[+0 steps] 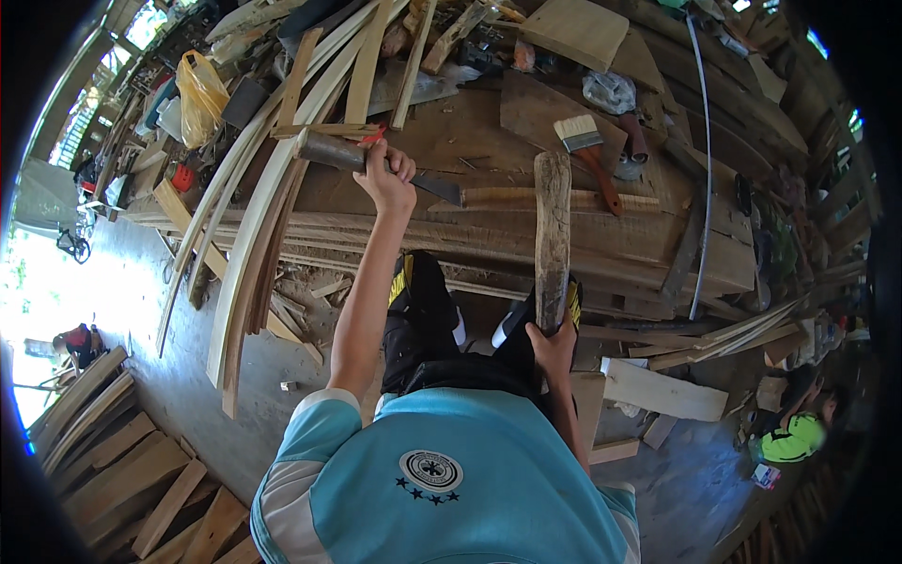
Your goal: Measuring a piece of wood, cleaning the workspace with a brush, and then using a chisel and a wooden block as a mallet to carve a piece of wood.
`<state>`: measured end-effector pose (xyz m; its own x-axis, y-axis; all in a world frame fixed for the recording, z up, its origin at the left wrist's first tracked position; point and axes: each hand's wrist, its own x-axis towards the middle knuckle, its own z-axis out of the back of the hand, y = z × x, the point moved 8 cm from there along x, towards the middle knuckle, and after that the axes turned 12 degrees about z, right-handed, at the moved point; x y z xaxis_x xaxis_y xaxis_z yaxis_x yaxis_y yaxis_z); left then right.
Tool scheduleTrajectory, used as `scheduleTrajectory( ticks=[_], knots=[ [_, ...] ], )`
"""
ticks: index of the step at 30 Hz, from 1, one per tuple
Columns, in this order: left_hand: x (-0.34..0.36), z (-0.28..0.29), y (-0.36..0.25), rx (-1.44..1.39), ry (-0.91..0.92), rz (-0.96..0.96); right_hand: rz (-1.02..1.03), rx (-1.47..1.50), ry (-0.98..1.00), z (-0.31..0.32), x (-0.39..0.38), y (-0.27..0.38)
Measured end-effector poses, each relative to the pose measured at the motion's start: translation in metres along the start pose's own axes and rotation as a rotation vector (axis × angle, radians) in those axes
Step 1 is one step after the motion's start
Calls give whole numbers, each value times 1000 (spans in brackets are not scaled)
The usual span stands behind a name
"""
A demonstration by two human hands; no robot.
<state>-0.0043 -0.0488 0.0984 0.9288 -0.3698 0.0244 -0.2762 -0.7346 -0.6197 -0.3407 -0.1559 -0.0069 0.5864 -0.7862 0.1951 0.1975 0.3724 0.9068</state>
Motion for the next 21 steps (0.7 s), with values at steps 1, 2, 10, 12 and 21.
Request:
scheduleTrajectory(
  ticks=[1, 2, 10, 12, 21],
  knots=[
    [-2, -3, -1, 37, -10, -15, -1, 0, -1, 0, 0, 0],
    [-2, -4, -1, 37, -11, -15, 21, -7, -4, 0, 1, 2],
    [-1, -4, -1, 64, -12, -19, 12, -17, 4, 0, 0, 3],
    [1, -1, 0, 42, -38, -19, 30, -5, -16, 0, 1, 5],
    [11, 12, 4, -8, -93, 24, 40, 3, 11, -2, 2, 0]
  ],
)
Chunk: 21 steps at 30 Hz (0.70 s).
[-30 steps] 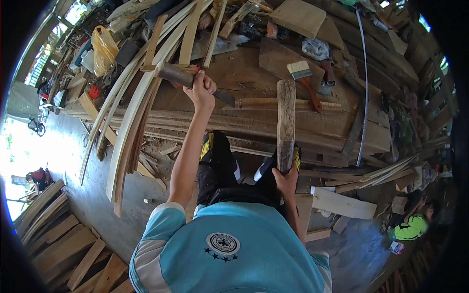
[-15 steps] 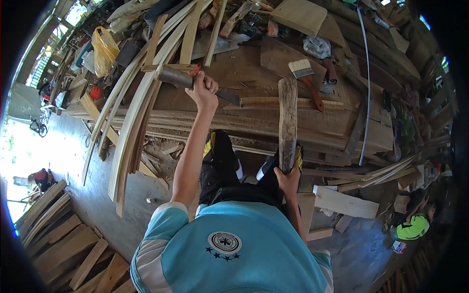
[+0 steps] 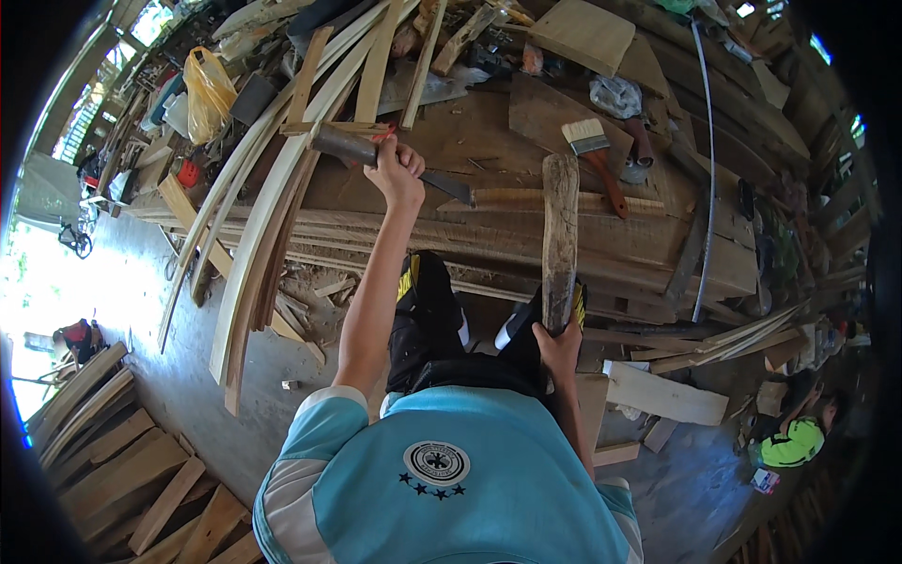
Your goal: Measuring a piece of wood, cleaning the workspace with a brush, and then using a chisel and a wooden block as a mallet to carve a piece of wood.
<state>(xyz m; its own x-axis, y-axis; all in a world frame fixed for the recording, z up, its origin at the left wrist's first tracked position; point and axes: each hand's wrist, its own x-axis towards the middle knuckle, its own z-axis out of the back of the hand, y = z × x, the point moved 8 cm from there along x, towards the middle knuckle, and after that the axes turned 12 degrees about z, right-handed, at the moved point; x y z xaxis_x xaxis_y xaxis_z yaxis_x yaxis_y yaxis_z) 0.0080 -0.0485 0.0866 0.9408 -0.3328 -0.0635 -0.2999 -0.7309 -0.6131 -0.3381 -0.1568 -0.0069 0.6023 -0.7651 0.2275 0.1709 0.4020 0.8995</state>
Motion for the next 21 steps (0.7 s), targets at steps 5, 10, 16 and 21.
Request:
scheduleTrajectory(
  ticks=[5, 10, 16, 21],
  knots=[
    [-12, -32, 1, 199, 82, -63, -146, 62, 201, 6, 11, 1],
    [-14, -53, 12, 265, 94, -87, 140, -11, 407, 38, 70, 114],
    [-12, -46, 6, 304, 68, -115, 673, 258, 516, 33, 122, 317],
    [-19, -56, 12, 303, 90, -117, 810, 57, 619, 17, 134, 344]
  ],
)
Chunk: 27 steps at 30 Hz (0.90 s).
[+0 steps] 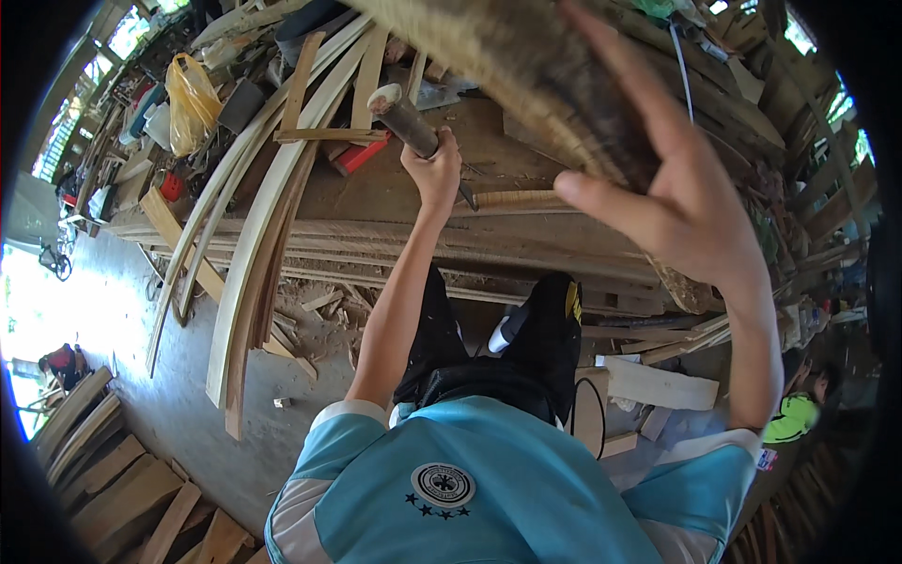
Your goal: Measuring a piece of wood, cleaning the workspace with a brush, and then using a chisel and a wooden block as a mallet to carve a piece of wood.
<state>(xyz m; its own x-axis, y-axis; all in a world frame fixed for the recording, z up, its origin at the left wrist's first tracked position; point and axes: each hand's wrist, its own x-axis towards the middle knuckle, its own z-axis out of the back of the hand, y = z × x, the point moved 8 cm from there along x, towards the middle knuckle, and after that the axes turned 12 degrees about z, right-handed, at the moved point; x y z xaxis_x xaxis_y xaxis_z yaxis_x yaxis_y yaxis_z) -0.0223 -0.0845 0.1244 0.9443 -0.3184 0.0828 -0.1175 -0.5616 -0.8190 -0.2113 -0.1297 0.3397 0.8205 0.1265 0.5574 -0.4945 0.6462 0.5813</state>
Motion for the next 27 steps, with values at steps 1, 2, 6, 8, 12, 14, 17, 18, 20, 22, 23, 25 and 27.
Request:
scheduleTrajectory(
  ticks=[1, 2, 6, 8, 12, 14, 17, 18, 20, 22, 23, 25, 27],
  knots=[
    [-2, -1, -1, -3, -1, -3, -4, -11, -1, 2, 2, 4],
    [-2, 3, -2, -6, -1, -6, -377, 15, 171, -11, -7, -18],
    [-1, 13, -4, -43, 38, -47, -611, -165, 426, -18, -24, -29],
    [-2, 14, 0, -28, 14, -27, -448, -196, 381, -11, -17, -11],
    [0, 7, 3, 51, 5, -29, 129, -72, 41, 5, 14, 34],
    [-5, 0, -9, 105, -26, -91, 126, -121, 20, 3, 17, 30],
    [-4, -4, -15, 161, -50, -213, 21, -238, 52, -6, 16, 23],
    [-3, -3, -17, 169, -45, -275, -275, -272, 252, -18, 8, -2],
    [-1, 1, -7, 165, -13, -190, -564, -309, 447, -21, -7, -24],
    [5, 14, 9, 191, -57, -147, -482, -281, 402, -17, -1, -18],
    [4, 12, 9, 190, -58, -153, -477, -283, 402, -14, -1, -18],
    [2, 12, 10, 177, -46, -141, -200, -294, 270, -3, 13, 1],
    [-3, 9, 7, 173, -27, -126, -184, -305, 232, -4, 12, 2]
  ],
)
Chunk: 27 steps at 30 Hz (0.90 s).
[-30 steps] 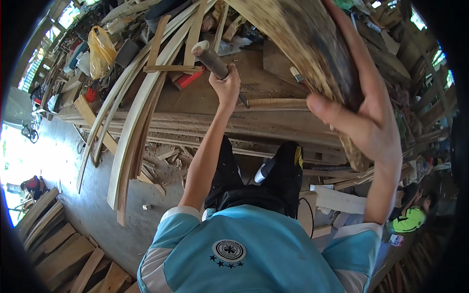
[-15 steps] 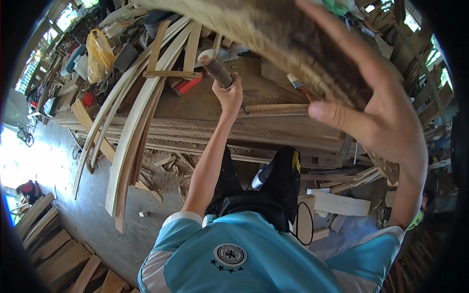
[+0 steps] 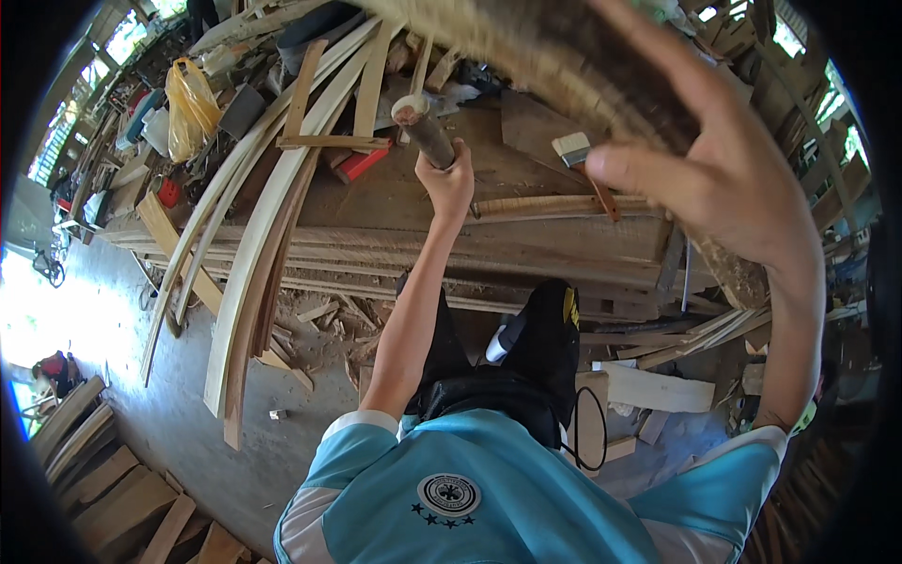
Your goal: Measuring a piece of wood, cleaning the workspace with a brush, and then using a chisel and a wooden block as a mallet to carve a piece of wood.
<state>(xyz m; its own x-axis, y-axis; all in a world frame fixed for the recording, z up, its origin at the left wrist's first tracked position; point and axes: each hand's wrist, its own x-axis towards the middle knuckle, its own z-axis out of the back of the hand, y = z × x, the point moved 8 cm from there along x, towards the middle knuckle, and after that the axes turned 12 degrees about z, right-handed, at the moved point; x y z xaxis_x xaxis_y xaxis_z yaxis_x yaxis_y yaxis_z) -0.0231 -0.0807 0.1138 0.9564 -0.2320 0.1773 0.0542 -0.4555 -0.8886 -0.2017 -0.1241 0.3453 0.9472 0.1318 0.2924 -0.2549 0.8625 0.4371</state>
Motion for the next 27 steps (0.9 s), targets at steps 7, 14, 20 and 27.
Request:
scheduleTrajectory(
  ticks=[7, 14, 20, 27],
  knots=[
    [-5, 5, -2, -57, 52, 31, -327, 214, 161, -34, -21, -35],
    [6, 25, -1, -190, -52, 105, -675, 498, -159, -95, -110, -77],
    [10, 25, -1, -272, -51, 177, -649, 473, -486, -193, -179, -127],
    [32, 64, 26, -369, -228, 333, -708, 413, -590, -259, -206, -150]
  ],
)
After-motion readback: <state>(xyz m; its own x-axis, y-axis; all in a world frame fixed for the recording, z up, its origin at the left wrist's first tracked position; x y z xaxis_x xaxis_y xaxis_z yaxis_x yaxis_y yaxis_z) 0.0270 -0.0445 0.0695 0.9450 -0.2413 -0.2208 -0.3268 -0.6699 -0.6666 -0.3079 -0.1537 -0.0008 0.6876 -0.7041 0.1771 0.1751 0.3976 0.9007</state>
